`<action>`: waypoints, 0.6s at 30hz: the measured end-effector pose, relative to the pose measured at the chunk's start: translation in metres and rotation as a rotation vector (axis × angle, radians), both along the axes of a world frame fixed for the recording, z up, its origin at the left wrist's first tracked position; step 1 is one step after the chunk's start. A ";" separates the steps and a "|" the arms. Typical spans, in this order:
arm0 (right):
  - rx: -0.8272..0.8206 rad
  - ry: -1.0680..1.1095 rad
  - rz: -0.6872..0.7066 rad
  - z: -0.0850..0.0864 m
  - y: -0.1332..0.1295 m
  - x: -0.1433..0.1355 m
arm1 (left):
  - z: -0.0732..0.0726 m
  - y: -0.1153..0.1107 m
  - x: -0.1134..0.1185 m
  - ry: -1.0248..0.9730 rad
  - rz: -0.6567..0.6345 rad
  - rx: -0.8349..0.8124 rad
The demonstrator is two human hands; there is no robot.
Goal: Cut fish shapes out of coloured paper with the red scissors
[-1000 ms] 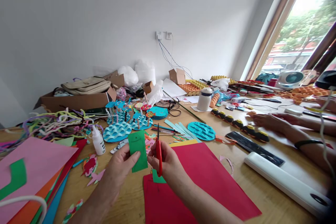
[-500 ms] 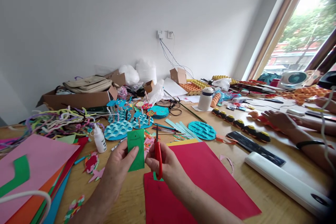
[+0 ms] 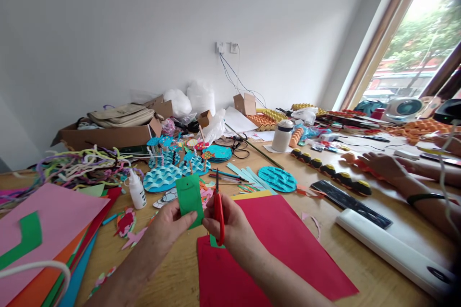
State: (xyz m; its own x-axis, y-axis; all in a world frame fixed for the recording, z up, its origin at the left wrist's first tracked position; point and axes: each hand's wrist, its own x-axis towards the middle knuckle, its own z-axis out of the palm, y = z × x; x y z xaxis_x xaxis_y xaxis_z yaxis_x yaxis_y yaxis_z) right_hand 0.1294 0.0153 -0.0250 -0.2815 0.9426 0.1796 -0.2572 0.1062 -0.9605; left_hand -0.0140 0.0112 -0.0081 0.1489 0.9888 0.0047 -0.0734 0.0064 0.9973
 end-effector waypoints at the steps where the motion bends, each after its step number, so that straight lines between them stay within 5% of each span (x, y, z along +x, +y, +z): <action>1: 0.018 -0.034 -0.009 0.000 -0.001 0.001 | 0.000 0.000 0.000 -0.003 0.035 0.004; 10: 0.171 -0.474 0.114 0.000 -0.005 0.012 | 0.022 -0.005 -0.009 -0.103 0.274 0.045; 18: 0.091 -0.438 0.189 0.006 -0.009 0.010 | 0.022 -0.007 -0.010 -0.079 0.263 0.010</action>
